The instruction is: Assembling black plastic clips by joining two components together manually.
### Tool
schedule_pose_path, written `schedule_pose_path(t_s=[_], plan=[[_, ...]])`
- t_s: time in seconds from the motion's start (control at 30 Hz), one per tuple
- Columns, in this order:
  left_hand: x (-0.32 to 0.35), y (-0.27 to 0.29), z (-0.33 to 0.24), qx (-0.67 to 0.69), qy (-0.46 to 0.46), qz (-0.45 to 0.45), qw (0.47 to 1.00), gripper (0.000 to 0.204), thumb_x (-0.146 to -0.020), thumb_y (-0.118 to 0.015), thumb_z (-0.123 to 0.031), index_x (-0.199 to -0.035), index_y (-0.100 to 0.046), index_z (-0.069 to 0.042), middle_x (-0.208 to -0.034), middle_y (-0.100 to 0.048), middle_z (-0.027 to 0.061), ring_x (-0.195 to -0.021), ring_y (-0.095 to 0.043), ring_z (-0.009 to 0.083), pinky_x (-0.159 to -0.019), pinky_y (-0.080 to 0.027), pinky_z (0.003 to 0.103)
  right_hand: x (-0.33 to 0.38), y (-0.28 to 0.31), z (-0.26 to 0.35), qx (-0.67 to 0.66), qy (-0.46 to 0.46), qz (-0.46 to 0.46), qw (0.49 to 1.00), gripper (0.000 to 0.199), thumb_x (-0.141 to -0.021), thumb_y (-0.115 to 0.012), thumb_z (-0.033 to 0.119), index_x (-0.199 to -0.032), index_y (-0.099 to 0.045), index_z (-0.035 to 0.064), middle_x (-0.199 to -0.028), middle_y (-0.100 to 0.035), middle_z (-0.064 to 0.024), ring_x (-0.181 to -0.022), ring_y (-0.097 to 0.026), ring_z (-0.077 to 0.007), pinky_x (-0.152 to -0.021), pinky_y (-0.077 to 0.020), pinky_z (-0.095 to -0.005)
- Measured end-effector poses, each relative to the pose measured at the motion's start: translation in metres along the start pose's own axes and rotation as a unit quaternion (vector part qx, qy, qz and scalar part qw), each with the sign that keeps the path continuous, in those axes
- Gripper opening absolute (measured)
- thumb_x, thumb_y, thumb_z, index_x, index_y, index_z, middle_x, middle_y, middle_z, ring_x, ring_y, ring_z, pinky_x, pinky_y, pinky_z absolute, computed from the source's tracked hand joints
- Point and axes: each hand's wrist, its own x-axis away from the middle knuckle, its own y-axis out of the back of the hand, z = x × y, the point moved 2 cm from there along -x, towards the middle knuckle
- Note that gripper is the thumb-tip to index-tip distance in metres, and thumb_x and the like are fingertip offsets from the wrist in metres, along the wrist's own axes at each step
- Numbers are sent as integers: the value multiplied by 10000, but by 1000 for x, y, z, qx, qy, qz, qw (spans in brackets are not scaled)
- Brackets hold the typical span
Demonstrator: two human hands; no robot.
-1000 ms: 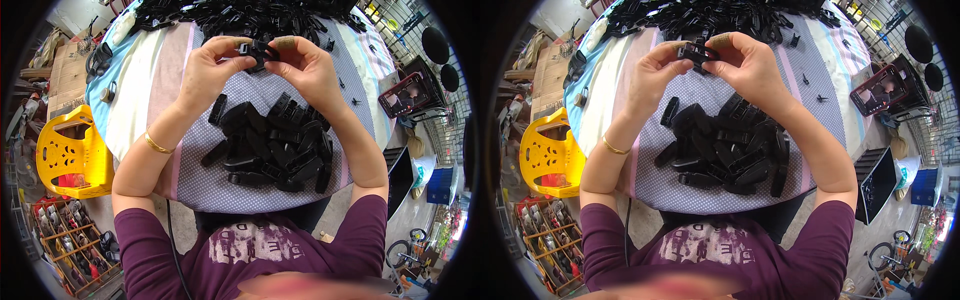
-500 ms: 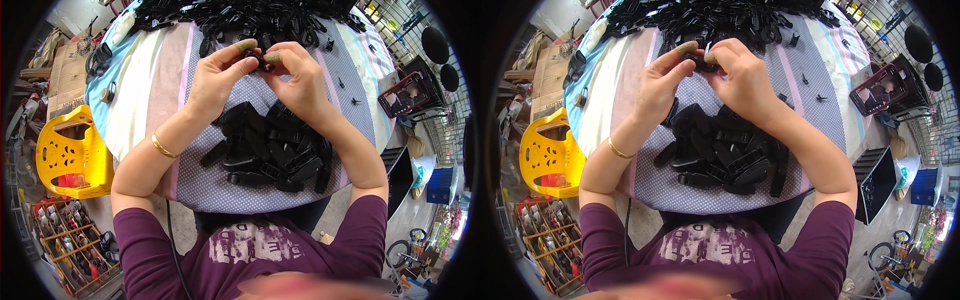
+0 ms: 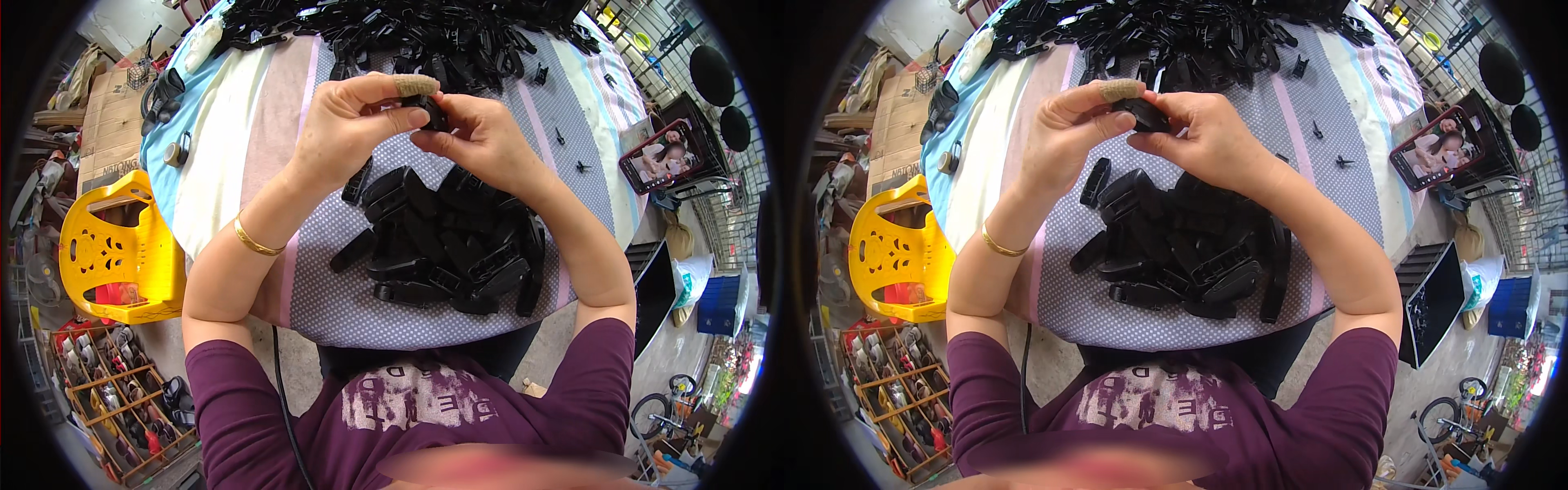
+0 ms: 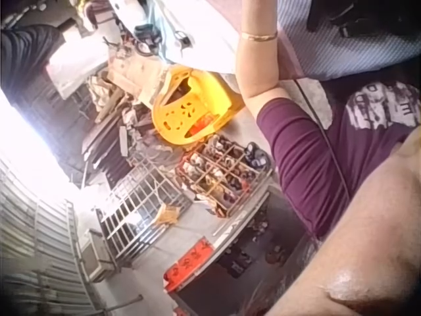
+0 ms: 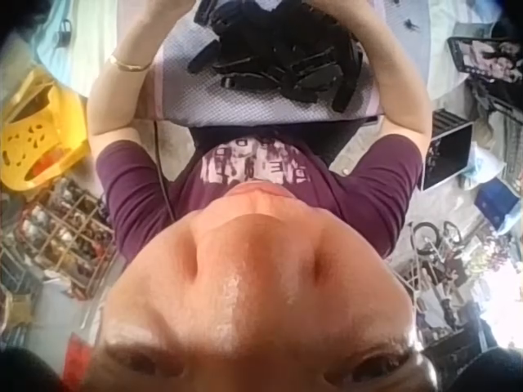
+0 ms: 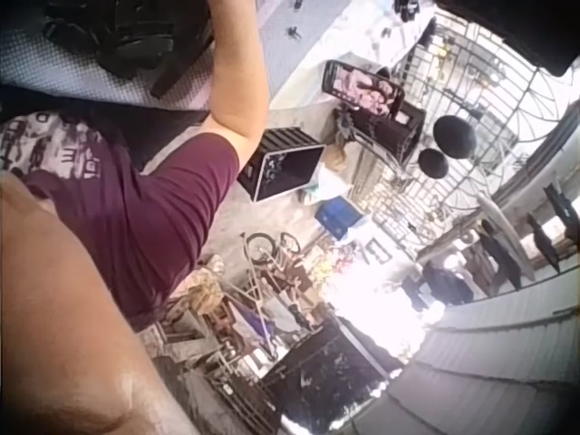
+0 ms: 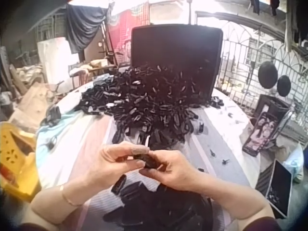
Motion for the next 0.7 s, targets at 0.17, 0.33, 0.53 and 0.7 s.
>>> schedule_pose_path(t_s=[0.17, 0.33, 0.53, 0.7], plan=[[1, -1, -1, -71, -28, 14, 997, 270, -734, -605, 87, -990, -628, 5, -900, -630, 61, -847, -592, 124, -793, -481, 226, 2, -1, -2, 106, 64, -37, 992, 165, -781, -645, 83, -899, -596, -22, -772, -617, -63, -678, -581, -87, -590, -474, -220], [0, -6, 0, -222, -105, -32, 969, 353, -695, -693, -29, -1039, -612, -26, -822, -633, 41, -747, -581, 83, -690, -469, 203, -4, 6, -11, 134, 76, -36, 987, 195, -749, -658, 57, -921, -598, -12, -794, -610, -83, -651, -583, -120, -583, -474, -238], [2, -13, -3, -320, -174, -62, 929, 595, -653, -729, -19, -1195, -482, -28, -836, -645, 44, -756, -590, 98, -636, -427, 205, -11, 45, -42, 340, 73, -135, 928, 220, -740, -578, 38, -958, -608, 29, -874, -615, -98, -703, -608, -193, -612, -485, -264], [7, -17, -8, -425, -133, 28, 895, 413, -639, -742, -112, -1011, -580, -36, -813, -643, 71, -708, -593, 159, -661, -444, 255, -9, 43, -43, 371, 67, -83, 923, 189, -747, -605, 107, -920, -611, 31, -870, -609, -94, -695, -607, -212, -620, -486, -278]])
